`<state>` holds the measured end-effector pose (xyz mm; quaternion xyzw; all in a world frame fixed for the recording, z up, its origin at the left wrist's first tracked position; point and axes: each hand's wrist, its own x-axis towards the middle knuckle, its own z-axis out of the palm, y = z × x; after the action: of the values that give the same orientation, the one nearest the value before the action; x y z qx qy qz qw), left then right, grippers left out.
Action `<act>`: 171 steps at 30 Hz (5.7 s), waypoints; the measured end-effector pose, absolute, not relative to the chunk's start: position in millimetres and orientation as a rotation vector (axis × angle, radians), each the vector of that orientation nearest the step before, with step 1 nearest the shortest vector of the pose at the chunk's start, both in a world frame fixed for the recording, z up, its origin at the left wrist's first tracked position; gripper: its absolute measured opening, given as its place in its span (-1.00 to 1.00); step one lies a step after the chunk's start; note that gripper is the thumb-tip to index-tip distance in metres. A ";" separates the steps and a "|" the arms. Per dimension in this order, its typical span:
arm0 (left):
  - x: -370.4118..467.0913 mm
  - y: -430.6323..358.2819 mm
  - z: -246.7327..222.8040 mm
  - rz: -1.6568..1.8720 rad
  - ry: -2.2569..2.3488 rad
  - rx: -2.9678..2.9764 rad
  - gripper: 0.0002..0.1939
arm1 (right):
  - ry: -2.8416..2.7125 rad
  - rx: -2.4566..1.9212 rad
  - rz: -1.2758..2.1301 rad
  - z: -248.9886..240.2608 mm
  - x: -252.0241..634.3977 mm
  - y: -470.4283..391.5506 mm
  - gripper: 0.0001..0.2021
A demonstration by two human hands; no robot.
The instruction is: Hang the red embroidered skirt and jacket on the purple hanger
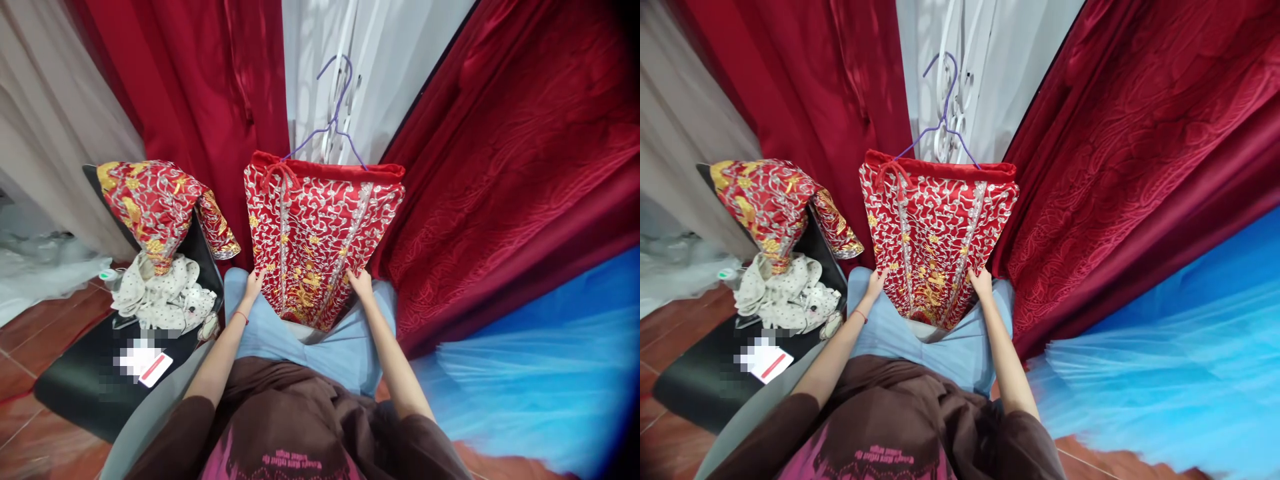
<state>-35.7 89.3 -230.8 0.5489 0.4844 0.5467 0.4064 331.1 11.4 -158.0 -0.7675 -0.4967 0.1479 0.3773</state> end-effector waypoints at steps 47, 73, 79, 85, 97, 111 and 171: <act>-30.0 86.6 -250.1 1.622 1.594 1.737 -0.53 | -1.990 -1.428 -0.244 144.8 387.9 61.5 -0.71; -129.6 107.0 6.5 1.869 0.601 0.223 -0.77 | -2.346 -1.438 -0.930 110.8 147.0 74.5 -0.68; -126.8 93.7 14.1 2.325 1.043 0.762 -0.65 | -2.405 -1.276 -0.613 106.8 81.9 62.3 -0.50; -111.8 59.0 29.1 1.911 1.247 1.781 -0.56 | -2.322 -0.949 -0.308 108.2 32.1 23.7 -0.09; -67.3 29.4 35.0 1.346 1.380 2.296 -0.55 | -1.644 -1.014 0.316 91.4 106.9 73.9 -0.53; -123.1 35.9 55.9 1.800 1.451 2.015 -0.58 | -1.746 -1.041 0.146 143.1 187.4 41.7 -0.58; -11.7 169.8 202.5 0.814 1.015 2.794 -0.59 | -1.463 -0.886 -0.515 147.4 282.2 146.0 -0.73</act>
<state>-11.7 169.8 202.5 0.9061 0.3292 0.2641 0.0296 282.2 146.0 147.4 -0.3864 -0.6381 -0.2244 0.6270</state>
